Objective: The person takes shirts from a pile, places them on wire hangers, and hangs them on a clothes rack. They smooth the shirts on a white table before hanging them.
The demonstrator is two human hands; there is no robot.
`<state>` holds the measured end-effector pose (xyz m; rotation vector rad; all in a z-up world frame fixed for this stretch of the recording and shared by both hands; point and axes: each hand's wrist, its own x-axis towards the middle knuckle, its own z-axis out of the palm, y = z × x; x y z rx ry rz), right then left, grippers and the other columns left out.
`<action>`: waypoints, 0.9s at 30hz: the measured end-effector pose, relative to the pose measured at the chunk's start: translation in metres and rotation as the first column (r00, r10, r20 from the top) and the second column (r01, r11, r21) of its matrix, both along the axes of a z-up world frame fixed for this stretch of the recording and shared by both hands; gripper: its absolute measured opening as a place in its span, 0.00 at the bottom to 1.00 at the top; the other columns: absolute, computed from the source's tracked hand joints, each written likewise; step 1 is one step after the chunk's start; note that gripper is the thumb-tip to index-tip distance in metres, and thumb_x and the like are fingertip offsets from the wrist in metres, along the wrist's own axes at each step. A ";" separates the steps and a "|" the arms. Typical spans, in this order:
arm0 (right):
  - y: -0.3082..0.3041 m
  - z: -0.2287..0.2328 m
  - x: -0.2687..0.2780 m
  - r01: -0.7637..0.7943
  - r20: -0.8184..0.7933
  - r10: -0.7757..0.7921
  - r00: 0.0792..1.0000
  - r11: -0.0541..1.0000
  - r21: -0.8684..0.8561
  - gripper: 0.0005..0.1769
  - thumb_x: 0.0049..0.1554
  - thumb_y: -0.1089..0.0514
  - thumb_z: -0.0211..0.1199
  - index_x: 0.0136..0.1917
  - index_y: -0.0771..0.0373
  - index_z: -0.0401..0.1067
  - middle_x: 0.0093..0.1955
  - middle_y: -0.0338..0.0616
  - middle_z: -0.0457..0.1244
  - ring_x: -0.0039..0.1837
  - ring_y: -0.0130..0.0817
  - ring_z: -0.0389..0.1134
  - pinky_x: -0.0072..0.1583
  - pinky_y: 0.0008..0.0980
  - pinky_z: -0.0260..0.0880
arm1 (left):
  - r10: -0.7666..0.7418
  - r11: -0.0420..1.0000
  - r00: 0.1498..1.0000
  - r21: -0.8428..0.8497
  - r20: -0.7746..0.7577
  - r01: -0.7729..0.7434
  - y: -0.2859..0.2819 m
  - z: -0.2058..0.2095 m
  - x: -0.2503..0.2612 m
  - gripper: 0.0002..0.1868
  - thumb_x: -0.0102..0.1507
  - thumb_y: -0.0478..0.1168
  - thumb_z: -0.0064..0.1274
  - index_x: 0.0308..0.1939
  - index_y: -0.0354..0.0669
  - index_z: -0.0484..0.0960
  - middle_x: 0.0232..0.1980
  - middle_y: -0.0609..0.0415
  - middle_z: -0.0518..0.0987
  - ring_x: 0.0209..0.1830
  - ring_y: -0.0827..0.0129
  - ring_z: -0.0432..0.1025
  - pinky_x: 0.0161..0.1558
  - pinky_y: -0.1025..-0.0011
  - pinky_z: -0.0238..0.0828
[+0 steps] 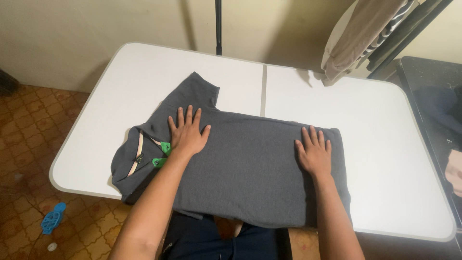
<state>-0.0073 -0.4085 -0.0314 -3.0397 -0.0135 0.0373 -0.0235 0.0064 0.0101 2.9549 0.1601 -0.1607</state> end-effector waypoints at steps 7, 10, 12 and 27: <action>-0.032 -0.002 0.004 0.043 0.005 -0.043 0.999 0.999 -0.011 0.36 0.64 0.33 0.37 0.82 0.43 0.49 0.87 0.37 0.38 0.86 0.41 0.34 0.80 0.51 0.31 | 0.001 1.000 1.000 0.003 -0.002 -0.001 -0.002 0.001 0.000 0.39 0.69 0.62 0.33 0.80 0.49 0.51 0.84 0.46 0.44 0.83 0.47 0.32 0.74 0.35 0.25; -0.035 -0.004 0.008 0.030 0.010 -0.030 1.000 0.999 -0.025 0.36 0.64 0.33 0.37 0.82 0.43 0.49 0.86 0.37 0.38 0.86 0.41 0.34 0.80 0.52 0.31 | 0.001 1.000 1.000 -0.004 -0.003 -0.001 -0.001 0.001 0.000 0.39 0.69 0.62 0.33 0.80 0.49 0.51 0.84 0.46 0.44 0.83 0.46 0.32 0.74 0.35 0.25; -0.035 -0.006 0.009 0.018 0.015 -0.017 1.000 0.999 -0.029 0.36 0.65 0.33 0.37 0.82 0.43 0.49 0.86 0.37 0.38 0.86 0.41 0.34 0.80 0.52 0.31 | 0.007 1.000 1.000 -0.010 0.010 -0.007 -0.001 0.001 -0.001 0.39 0.69 0.62 0.33 0.80 0.49 0.51 0.84 0.47 0.44 0.83 0.47 0.33 0.75 0.36 0.25; -0.030 0.004 0.016 0.040 -0.007 -0.040 0.999 0.999 -0.023 0.36 0.64 0.35 0.37 0.83 0.44 0.47 0.87 0.38 0.37 0.86 0.40 0.33 0.80 0.51 0.31 | 0.041 0.999 0.999 0.001 -0.035 -0.041 -0.004 0.007 -0.002 0.39 0.69 0.63 0.31 0.80 0.51 0.49 0.84 0.49 0.42 0.84 0.48 0.31 0.75 0.35 0.24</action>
